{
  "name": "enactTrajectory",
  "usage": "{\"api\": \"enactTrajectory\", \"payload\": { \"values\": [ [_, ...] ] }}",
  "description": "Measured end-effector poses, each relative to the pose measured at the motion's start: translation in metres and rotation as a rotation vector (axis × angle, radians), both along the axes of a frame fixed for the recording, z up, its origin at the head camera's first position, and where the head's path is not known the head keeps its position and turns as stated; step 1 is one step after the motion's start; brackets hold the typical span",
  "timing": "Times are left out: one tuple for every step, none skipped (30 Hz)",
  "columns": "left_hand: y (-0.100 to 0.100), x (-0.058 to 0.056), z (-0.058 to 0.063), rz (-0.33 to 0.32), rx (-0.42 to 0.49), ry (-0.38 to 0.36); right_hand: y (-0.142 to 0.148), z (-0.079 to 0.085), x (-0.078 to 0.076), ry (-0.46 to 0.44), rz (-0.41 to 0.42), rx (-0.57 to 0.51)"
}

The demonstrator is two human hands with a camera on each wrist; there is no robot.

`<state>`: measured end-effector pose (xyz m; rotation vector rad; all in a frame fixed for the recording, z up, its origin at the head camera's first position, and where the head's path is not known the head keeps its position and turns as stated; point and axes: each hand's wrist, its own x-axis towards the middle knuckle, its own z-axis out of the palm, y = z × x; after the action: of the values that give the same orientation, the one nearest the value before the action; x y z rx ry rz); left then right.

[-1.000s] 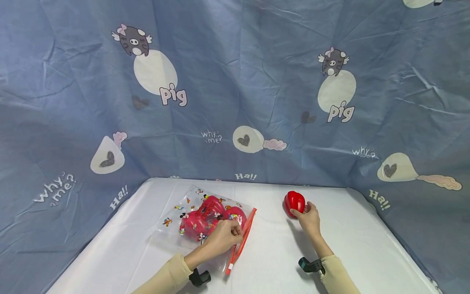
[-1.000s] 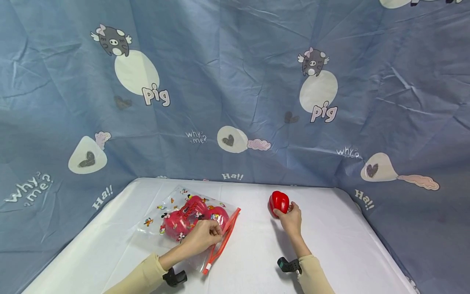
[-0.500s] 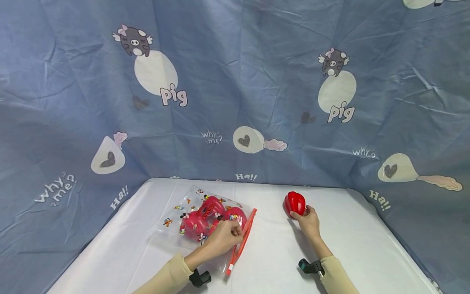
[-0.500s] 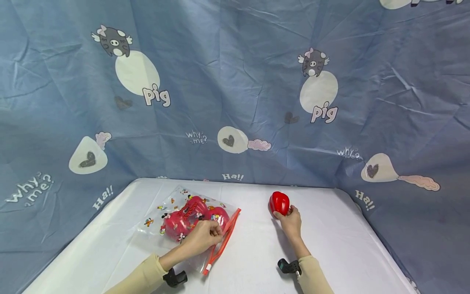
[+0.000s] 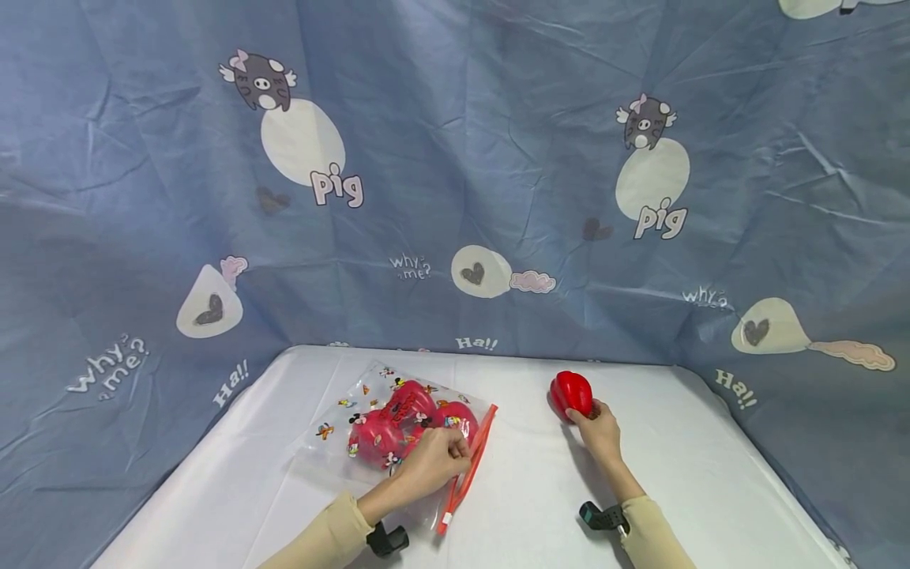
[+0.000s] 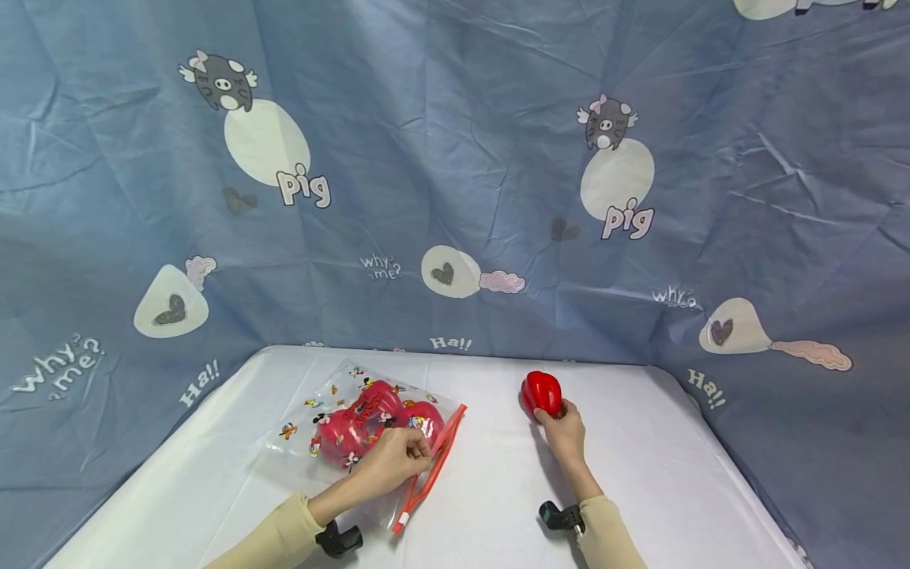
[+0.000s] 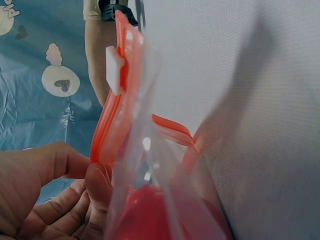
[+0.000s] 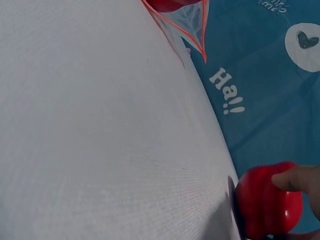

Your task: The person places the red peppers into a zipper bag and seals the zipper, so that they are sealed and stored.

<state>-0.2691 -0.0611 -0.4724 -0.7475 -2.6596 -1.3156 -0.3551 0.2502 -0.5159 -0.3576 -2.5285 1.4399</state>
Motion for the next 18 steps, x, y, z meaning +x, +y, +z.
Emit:
{"api": "enactTrajectory", "payload": {
  "values": [
    [-0.0001,-0.0001,0.0001,-0.001,0.001,0.0,0.0002,0.0004,0.0,0.004,-0.001,0.001],
    [-0.0002,-0.0001,0.0002,-0.002,0.0,0.0,0.0004,0.0006,-0.0001,0.003,-0.004,0.0],
    [-0.0003,0.0002,0.0006,-0.003,0.0,0.002,0.0008,0.0007,-0.0001,0.005,-0.008,-0.002],
    [-0.0005,0.0001,0.0005,-0.003,0.002,0.001,0.0009,0.0011,0.0,0.006,-0.01,-0.003],
    [-0.0006,0.0001,0.0007,-0.002,0.003,0.002,0.0013,0.001,-0.0002,0.007,-0.01,-0.001],
    [-0.0009,0.0003,0.0007,-0.001,0.001,0.003,0.0017,0.0011,-0.0003,0.009,-0.012,0.0],
    [-0.0011,0.0003,0.0008,0.001,0.002,0.0,0.0019,0.0016,-0.0001,0.011,-0.012,0.001],
    [-0.0013,0.0003,0.0008,0.004,-0.001,-0.001,0.0021,0.0019,0.0002,0.009,-0.012,0.002],
    [-0.0015,0.0003,0.0011,0.004,0.0,-0.003,0.0024,0.0023,0.0001,0.007,-0.009,0.001],
    [-0.0015,0.0001,0.0013,0.005,-0.001,-0.007,0.0028,0.0028,0.0,0.006,-0.006,0.002],
    [-0.0015,0.0001,0.0015,0.006,-0.003,-0.009,0.0033,0.003,-0.0001,0.004,-0.003,0.004],
    [-0.0015,0.0,0.0017,0.005,-0.004,-0.013,0.0037,0.0035,0.0001,0.003,-0.001,0.003],
    [-0.0014,0.0,0.002,0.005,-0.005,-0.017,0.0045,0.0035,0.0001,0.002,0.002,0.004],
    [-0.0013,0.0001,0.0022,0.005,-0.007,-0.018,0.0052,0.0035,0.0001,-0.001,0.004,0.005],
    [-0.0012,0.0001,0.0026,0.004,-0.007,-0.019,0.0061,0.0029,-0.0002,-0.004,0.006,0.007],
    [-0.0012,0.0001,0.0027,0.005,-0.008,-0.02,0.0064,0.0029,0.0,-0.005,0.005,0.007],
    [-0.0013,0.0003,0.0028,0.005,-0.008,-0.02,0.0067,0.0027,0.0002,-0.007,0.004,0.007],
    [-0.0014,0.0005,0.003,0.007,-0.009,-0.019,0.0066,0.0025,0.0,-0.009,0.004,0.007]
  ]
}}
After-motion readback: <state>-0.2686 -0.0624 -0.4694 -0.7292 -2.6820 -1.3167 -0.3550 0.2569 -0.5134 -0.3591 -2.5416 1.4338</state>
